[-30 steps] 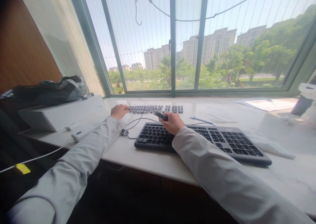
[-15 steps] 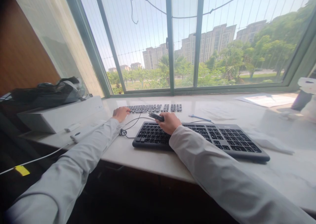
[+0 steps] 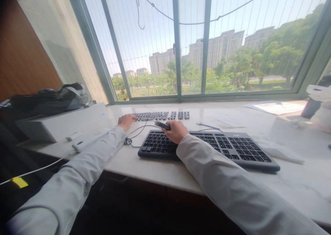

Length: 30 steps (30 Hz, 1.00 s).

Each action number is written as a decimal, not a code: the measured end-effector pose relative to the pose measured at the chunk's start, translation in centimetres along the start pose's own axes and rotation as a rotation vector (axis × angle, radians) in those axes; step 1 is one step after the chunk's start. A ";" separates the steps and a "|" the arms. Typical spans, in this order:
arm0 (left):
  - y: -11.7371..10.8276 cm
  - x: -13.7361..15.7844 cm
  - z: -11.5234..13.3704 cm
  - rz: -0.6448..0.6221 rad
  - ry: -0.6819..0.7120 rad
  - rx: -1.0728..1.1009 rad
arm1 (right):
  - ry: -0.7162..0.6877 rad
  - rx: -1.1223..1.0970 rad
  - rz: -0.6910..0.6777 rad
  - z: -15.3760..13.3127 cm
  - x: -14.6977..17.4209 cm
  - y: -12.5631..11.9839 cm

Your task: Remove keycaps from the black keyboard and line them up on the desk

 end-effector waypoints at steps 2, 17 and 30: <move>-0.1 0.0 0.0 0.000 -0.006 -0.003 | -0.004 -0.002 0.000 0.0 0.0 0.0; -0.7 0.3 0.5 -0.010 -0.015 -0.012 | -0.024 0.018 -0.020 -0.3 0.1 0.3; -11.6 3.1 7.2 0.263 0.235 0.355 | -0.044 -0.249 0.110 -2.0 0.2 -1.7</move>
Point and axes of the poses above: each hand's wrist, its own x-axis away from the middle knuckle, its own y-axis out of the palm, z = x × y, the point moved 9 cm from there along -x, towards the middle knuckle, and after that the axes turned 2 degrees about z, right-handed, at the moved point
